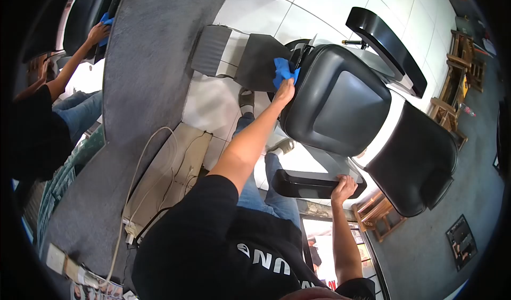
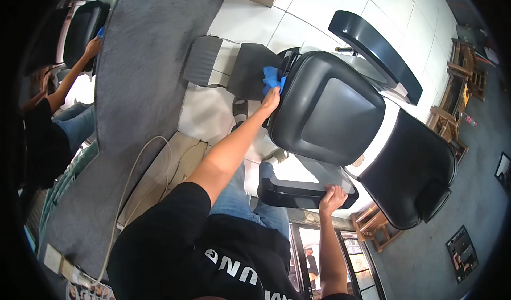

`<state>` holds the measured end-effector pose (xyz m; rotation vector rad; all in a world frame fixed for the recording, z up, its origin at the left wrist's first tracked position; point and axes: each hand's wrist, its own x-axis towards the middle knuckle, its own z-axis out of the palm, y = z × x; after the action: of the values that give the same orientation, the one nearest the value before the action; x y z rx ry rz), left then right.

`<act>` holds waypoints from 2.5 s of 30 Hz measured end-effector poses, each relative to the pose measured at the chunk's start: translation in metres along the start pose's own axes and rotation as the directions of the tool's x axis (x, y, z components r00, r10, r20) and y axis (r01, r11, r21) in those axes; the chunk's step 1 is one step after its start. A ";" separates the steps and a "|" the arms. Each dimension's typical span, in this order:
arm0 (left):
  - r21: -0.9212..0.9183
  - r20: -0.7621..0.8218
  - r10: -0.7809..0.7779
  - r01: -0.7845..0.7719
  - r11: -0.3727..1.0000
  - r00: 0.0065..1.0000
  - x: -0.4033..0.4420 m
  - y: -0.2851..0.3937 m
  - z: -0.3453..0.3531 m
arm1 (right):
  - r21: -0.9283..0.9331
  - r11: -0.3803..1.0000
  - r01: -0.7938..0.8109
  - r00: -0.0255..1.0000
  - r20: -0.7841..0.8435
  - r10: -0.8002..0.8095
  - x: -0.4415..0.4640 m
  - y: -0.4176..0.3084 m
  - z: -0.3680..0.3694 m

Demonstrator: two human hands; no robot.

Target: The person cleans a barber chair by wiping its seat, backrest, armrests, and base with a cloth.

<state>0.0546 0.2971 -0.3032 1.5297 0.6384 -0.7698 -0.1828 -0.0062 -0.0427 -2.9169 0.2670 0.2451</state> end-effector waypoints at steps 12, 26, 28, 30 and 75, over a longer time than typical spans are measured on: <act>0.039 -0.039 0.270 -0.269 0.962 0.962 0.107 0.098 -0.013 | 0.000 0.999 -0.053 0.996 0.066 0.053 0.007 -0.008 -0.003; 0.171 -0.280 0.384 -0.348 0.922 0.880 0.010 0.001 -0.022 | 0.005 1.000 -0.024 0.998 0.057 0.024 0.008 -0.003 -0.007; 0.285 -0.242 0.609 -0.545 0.789 0.755 0.030 0.028 -0.016 | 0.003 1.000 -0.021 0.998 0.065 0.021 0.008 -0.002 -0.006; 0.377 -0.084 0.783 -0.708 0.598 0.616 0.073 0.064 -0.010 | 0.008 1.000 -0.017 0.998 0.062 0.016 0.008 -0.002 -0.006; -0.054 -0.222 0.211 -0.228 0.972 0.952 0.121 0.024 -0.007 | 0.031 0.999 -0.029 0.999 0.037 0.028 0.004 -0.001 -0.002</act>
<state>0.1498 0.2969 -0.3824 1.5921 0.6357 -0.4084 -0.1779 -0.0062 -0.0408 -2.8763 0.3037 0.2964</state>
